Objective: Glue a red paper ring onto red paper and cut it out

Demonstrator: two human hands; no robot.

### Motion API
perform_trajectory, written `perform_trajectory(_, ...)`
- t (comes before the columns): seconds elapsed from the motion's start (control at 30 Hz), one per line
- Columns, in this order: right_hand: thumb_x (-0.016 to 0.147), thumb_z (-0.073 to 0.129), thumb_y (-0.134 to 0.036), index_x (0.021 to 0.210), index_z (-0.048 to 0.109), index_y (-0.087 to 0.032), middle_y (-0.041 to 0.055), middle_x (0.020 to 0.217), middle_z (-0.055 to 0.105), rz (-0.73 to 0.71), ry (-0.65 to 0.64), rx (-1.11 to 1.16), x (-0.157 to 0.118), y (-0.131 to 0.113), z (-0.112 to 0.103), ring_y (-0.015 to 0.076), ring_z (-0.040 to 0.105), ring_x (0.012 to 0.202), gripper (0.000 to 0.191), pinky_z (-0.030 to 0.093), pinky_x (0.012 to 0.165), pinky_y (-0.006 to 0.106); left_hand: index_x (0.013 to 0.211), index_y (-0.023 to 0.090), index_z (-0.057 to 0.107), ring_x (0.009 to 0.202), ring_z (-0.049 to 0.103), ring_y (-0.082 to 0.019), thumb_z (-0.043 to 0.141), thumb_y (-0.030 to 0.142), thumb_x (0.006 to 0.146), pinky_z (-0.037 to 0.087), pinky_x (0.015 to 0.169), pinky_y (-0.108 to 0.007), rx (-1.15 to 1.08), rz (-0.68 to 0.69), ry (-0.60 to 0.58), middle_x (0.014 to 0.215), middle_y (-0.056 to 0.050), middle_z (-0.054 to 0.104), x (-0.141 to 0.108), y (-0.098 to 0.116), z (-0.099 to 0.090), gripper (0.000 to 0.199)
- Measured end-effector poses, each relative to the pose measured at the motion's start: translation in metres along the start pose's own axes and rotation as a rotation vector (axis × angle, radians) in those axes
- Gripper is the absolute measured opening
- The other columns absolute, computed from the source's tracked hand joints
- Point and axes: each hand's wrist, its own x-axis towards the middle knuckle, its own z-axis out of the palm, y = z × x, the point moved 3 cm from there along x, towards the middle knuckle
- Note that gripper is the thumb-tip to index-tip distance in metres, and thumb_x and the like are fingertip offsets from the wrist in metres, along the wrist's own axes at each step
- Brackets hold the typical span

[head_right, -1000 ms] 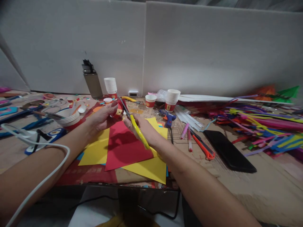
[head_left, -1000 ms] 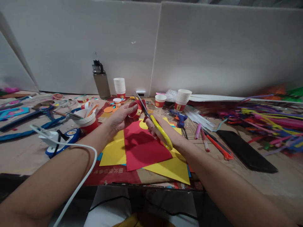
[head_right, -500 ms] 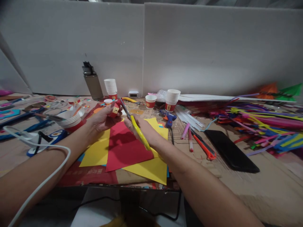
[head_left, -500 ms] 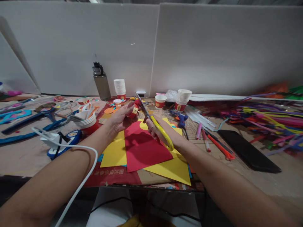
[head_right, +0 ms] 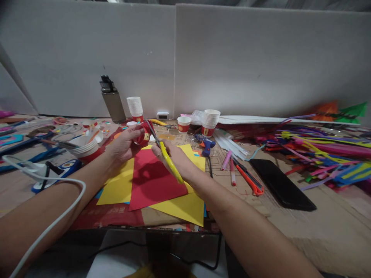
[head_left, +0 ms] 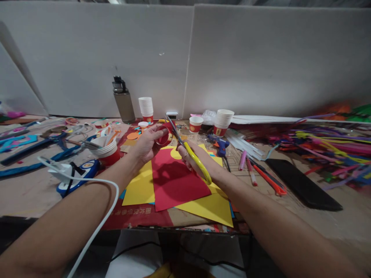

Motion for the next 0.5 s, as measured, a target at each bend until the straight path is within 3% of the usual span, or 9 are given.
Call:
perform_trajectory(0.27, 0.089, 0.048, -0.06, 0.084, 0.047, -0.023, -0.0031, 0.063, 0.05, -0.016, 0.017, -0.042, 0.0003, -0.0027, -0.0023, 0.0132, 0.046, 0.057, 0.037, 0.037, 0.054, 0.027, 0.082, 0.01, 0.07, 0.067, 0.063, -0.008, 0.082, 0.014, 0.061, 0.051, 0.065, -0.017, 0.1, 0.057, 0.024, 0.072, -0.002, 0.07, 0.001, 0.0019, -0.002, 0.024)
perform_trajectory(0.5, 0.091, 0.043, -0.062, 0.084, 0.047, -0.023, -0.0029, 0.062, 0.05, -0.04, 0.034, -0.036, 0.0008, -0.0018, -0.0015, 0.0136, 0.047, 0.057, 0.039, 0.038, 0.053, 0.027, 0.078, 0.013, 0.07, 0.061, 0.061, -0.009, 0.081, 0.019, 0.063, 0.048, 0.059, -0.019, 0.096, 0.051, 0.074, 0.073, -0.001, 0.071, -0.0053, -0.005, 0.0043, 0.019)
